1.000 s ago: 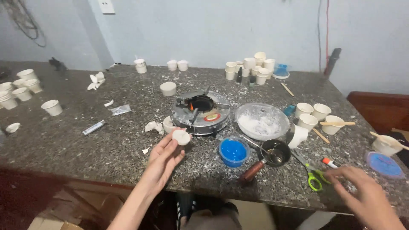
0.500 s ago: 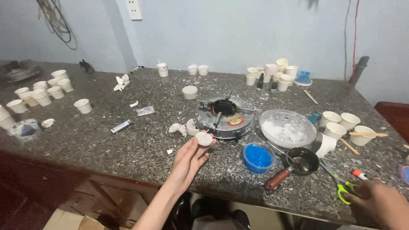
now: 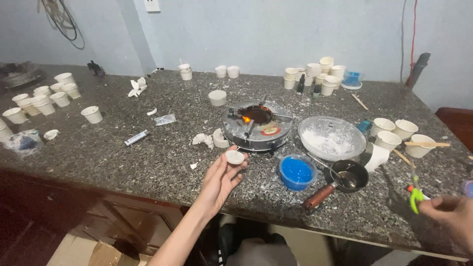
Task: Removing a wax candle from a paper cup mold by cutting the paper with scissors, peeling it away, and then using a lighter to smooth the surface.
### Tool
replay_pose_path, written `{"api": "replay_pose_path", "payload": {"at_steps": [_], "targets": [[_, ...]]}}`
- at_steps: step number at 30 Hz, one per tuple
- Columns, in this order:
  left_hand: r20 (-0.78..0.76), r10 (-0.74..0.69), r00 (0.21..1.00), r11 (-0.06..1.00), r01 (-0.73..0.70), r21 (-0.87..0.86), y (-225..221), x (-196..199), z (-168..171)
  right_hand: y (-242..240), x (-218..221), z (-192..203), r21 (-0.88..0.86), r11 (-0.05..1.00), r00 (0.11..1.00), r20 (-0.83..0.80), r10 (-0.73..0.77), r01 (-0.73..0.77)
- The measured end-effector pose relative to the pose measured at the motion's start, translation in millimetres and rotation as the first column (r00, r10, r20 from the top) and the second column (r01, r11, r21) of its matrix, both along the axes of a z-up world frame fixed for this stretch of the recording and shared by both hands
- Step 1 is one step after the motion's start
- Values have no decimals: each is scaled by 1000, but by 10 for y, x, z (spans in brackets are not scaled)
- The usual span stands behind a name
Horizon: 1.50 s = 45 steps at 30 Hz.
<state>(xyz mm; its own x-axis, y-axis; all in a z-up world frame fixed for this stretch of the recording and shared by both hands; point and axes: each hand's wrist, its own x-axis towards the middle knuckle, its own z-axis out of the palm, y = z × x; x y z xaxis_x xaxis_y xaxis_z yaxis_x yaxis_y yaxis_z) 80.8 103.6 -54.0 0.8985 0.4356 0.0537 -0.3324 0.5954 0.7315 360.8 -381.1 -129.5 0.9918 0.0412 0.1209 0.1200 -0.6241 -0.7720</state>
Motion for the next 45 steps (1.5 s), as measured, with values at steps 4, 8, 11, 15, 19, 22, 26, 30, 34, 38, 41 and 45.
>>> {"api": "replay_pose_path", "payload": {"at_steps": [4,8,11,15,19,22,26,30,34,38,41,45], "targets": [[52,9,999,999,-7,-37,65,32,-98,482,-610,829,280,943,975,-78,208,-179],[98,29,995,997,-22,-73,180,19,-162,1414,-1493,1463,305,927,957,-121,264,-217],[162,43,986,993,-24,-117,265,4,-198,2023,-1751,1392,323,876,898,-139,417,-357],[236,30,971,996,-9,-93,330,-35,-171,2816,-1904,1065,617,627,758,-75,648,-475],[261,33,965,997,-13,-79,316,-74,-115,3379,-2113,1091,718,486,747,72,661,-498],[238,52,970,996,-34,-81,355,-85,-138,3658,-2088,976,616,634,835,71,546,-467],[274,72,959,992,-40,-122,425,-99,-133,3742,-2031,763,605,643,834,65,548,-470],[240,179,954,981,-192,30,524,-122,-78,3773,-1989,583,295,684,683,609,403,-667],[280,235,931,955,-275,111,591,-141,-57,3742,-2110,713,163,722,620,656,430,-673],[260,227,939,954,-268,135,550,-178,1,3787,-2055,631,89,779,622,660,420,-621],[252,216,943,959,-253,126,500,-174,24,3790,-2048,621,17,769,574,675,463,-639],[220,169,961,950,-219,223,446,-180,40,3797,-2071,595,-56,779,595,613,520,-624]]}}
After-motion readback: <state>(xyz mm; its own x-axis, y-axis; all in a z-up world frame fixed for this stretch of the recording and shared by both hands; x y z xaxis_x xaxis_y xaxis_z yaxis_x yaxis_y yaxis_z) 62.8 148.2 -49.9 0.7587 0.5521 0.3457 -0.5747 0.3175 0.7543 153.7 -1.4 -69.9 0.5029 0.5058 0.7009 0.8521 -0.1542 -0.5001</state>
